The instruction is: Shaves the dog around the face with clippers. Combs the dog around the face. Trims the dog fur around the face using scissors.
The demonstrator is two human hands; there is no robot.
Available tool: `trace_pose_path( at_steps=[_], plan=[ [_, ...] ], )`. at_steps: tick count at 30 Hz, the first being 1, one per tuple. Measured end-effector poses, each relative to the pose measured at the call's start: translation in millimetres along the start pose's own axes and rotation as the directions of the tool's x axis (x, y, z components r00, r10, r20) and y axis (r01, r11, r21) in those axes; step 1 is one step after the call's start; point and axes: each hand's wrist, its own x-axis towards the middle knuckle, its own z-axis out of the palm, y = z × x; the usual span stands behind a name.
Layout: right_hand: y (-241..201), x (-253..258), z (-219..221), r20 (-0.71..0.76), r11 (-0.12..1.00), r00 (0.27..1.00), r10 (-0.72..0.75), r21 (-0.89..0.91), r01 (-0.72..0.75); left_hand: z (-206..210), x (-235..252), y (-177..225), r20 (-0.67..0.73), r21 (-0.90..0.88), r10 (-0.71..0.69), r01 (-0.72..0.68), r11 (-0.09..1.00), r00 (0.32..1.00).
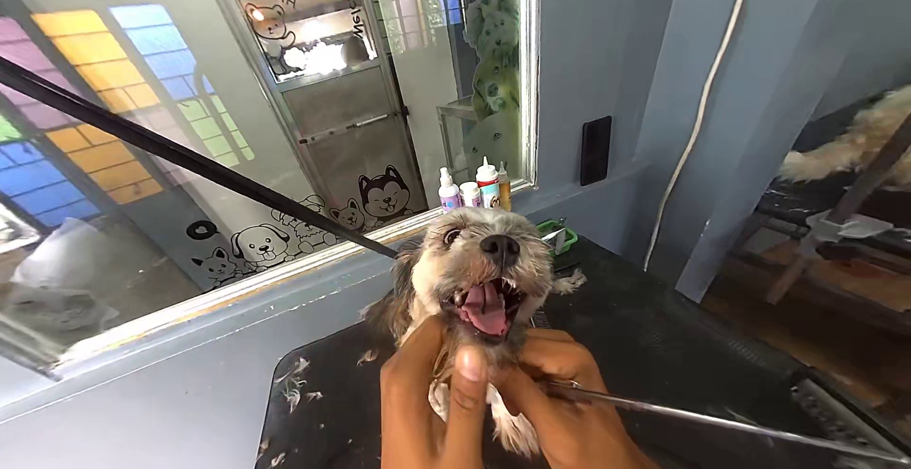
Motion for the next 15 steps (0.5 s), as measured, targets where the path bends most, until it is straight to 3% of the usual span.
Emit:
trace_pose_path(
  at_steps=[4,8,11,15],
  plan=[
    [-6.2,-1.7,-0.7,0.061,0.995,0.998,-0.027,-0.089,0.033,3.9,0.0,6.6,-0.057,0.059,-0.052,0.055,0.997,0.997],
    [-14.8,-0.7,-6.2,0.097,0.994,0.995,0.022,-0.107,-0.012,3.4,-4.0,3.0,-0.027,0.007,0.039,-0.039,0.999,0.999],
    [-16.5,2.5,-18.9,0.040,0.989,0.995,0.089,-0.121,-0.083,8.4,-3.0,-2.3,0.008,-0.035,0.100,-0.100,0.994,0.995],
    [-20.0,14.4,-37.2,-0.026,0.982,0.983,0.184,-0.047,-0.185,26.7,13.1,-13.0,-0.012,0.095,0.212,-0.210,0.973,0.977]
  ],
)
